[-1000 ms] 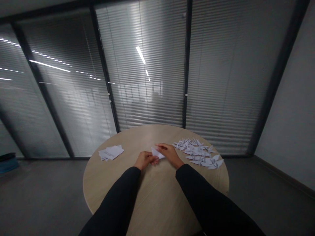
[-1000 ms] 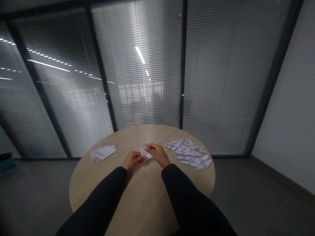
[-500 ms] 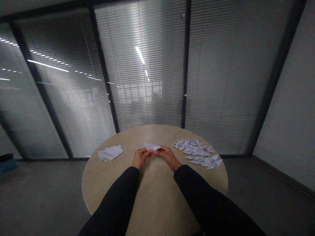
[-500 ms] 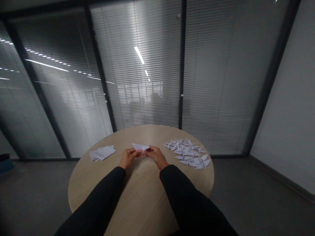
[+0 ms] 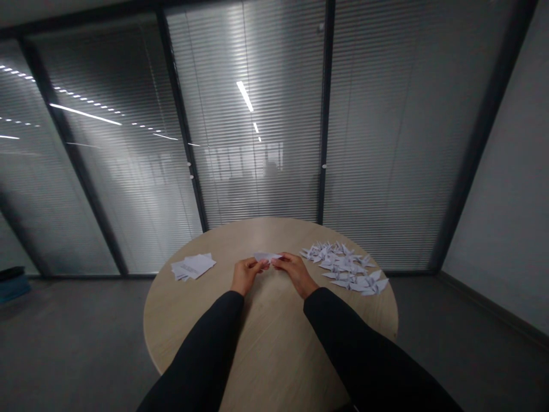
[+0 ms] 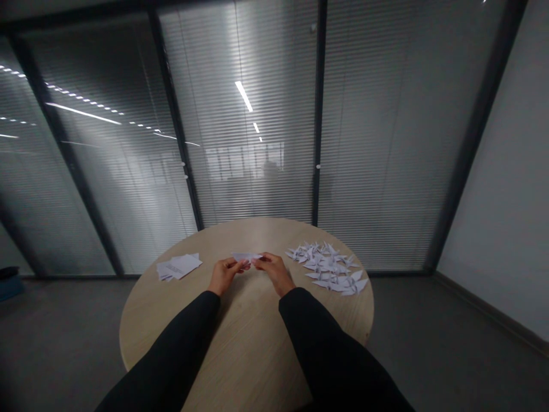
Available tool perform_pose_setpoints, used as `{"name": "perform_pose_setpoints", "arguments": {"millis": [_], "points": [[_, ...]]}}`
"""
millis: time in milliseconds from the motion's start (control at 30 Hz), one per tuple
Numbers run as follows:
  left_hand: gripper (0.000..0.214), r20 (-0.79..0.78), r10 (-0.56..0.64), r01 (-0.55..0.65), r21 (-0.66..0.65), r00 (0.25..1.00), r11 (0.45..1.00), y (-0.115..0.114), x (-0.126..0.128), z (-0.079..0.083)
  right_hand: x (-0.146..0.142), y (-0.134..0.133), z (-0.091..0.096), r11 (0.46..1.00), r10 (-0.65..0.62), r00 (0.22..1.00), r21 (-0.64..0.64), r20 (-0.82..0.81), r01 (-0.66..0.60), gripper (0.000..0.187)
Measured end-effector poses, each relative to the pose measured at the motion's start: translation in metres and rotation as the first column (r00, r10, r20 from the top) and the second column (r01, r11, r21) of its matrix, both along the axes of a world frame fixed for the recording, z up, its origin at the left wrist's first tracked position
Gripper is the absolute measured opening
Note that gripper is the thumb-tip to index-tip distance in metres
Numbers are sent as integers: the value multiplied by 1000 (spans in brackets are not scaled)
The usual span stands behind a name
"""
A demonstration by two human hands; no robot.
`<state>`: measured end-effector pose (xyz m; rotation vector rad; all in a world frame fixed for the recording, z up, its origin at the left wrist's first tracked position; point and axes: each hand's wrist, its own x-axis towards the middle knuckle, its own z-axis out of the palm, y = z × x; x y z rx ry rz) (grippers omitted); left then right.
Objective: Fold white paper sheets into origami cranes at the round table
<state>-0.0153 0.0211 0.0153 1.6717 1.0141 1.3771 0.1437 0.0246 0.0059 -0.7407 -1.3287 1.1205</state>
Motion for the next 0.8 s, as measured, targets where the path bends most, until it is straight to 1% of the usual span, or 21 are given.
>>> {"name": "perform_pose_setpoints", "arguments": {"millis": [100, 233, 400, 533, 667, 800], "points": [[36, -11, 5, -4, 18, 1000, 1000, 0, 0, 0, 0, 1, -1, 1000, 18, 1000, 9, -17, -18, 27], [36, -3, 22, -22, 21, 1000, 1000, 1, -1, 0, 3, 2, -1, 999, 33, 999, -16, -42, -34, 28], [34, -33, 38, -37, 35, 999, 999, 1, -3, 2, 6, 5, 0, 999, -22, 997, -48, -67, 19, 31], [32, -37, 42, -40, 47, 998, 998, 0, -2, 1, 5, 6, 0, 996, -79, 995, -43, -57, 77, 31], [35, 12, 31, -31, -2, 999, 1000, 0, 1, 0, 6, 6, 2, 991, -129, 991, -32, -45, 128, 30], [39, 85, -28, 34, -70, 996, 997, -3, 4, 1, 6, 6, 3, 986, -167, 985, -30, -33, 166, 29]]}}
